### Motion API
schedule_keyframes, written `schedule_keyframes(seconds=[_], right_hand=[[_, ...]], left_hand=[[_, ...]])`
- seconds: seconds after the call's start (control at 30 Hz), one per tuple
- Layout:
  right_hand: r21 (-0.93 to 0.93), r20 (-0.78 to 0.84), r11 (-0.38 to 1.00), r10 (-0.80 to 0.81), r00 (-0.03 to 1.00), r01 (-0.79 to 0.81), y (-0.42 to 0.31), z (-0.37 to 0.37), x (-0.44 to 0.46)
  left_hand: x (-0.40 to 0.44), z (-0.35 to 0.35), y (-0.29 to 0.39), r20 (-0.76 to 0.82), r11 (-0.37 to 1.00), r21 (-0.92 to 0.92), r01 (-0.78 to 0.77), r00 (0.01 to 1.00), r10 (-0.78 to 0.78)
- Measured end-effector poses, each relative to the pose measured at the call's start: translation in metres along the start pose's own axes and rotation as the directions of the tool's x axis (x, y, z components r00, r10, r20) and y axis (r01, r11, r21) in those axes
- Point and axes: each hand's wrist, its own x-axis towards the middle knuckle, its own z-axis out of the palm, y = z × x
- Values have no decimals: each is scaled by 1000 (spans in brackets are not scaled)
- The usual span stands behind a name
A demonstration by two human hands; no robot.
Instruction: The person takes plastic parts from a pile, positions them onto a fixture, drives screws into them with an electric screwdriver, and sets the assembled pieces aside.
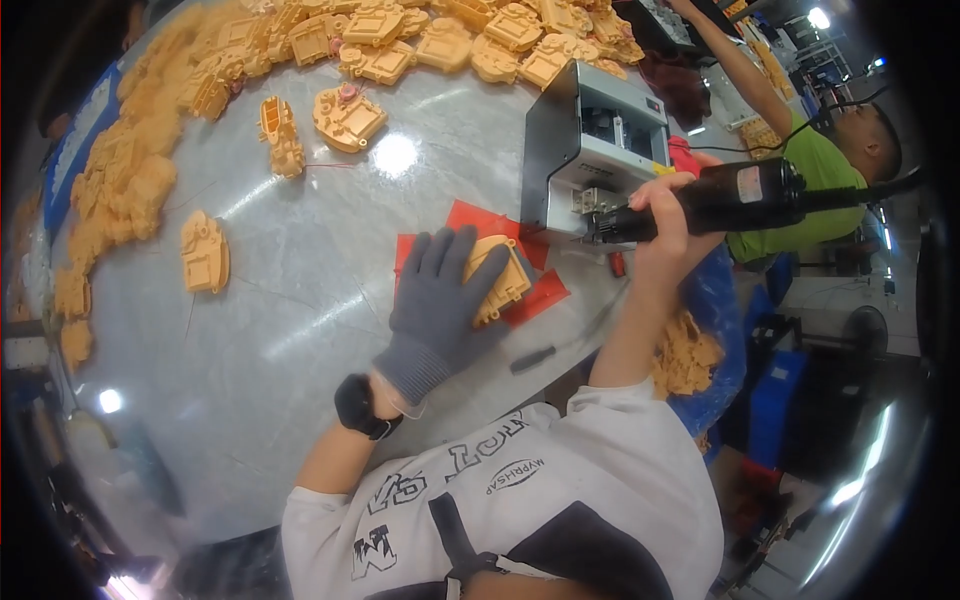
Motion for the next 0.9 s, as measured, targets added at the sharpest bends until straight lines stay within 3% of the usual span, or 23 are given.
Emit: schedule_keyframes(seconds=[0.1, 0.23, 0.3, 0.43, 0.57, 0.9], right_hand=[[18, -4, 1000, 25, 1000, -25, -2, 3, 3], [31, -66, 997, 69, 995, -67, -8, 4, -3], [97, -1, 987, 125, 992, -125, -22, -5, -21], [338, 193, 935, 42, 980, -107, -40, -10, -62], [340, 262, 937, -14, 965, -78, -36, 10, -70], [302, 319, 941, 48, 947, -150, -23, 26, -70]], left_hand=[[1, -1, -6, 66, 998, 62, -19, 998, 15], [-7, -3, -1, 15, 995, 95, 16, 1000, -17], [-23, 6, -2, -181, 984, -162, 77, 978, -106], [-42, 35, -7, -291, 973, -219, 79, 946, -143], [-40, 35, -14, -319, 978, -206, 30, 943, -96], [-46, 34, -15, -284, 970, -231, 76, 948, -142]])
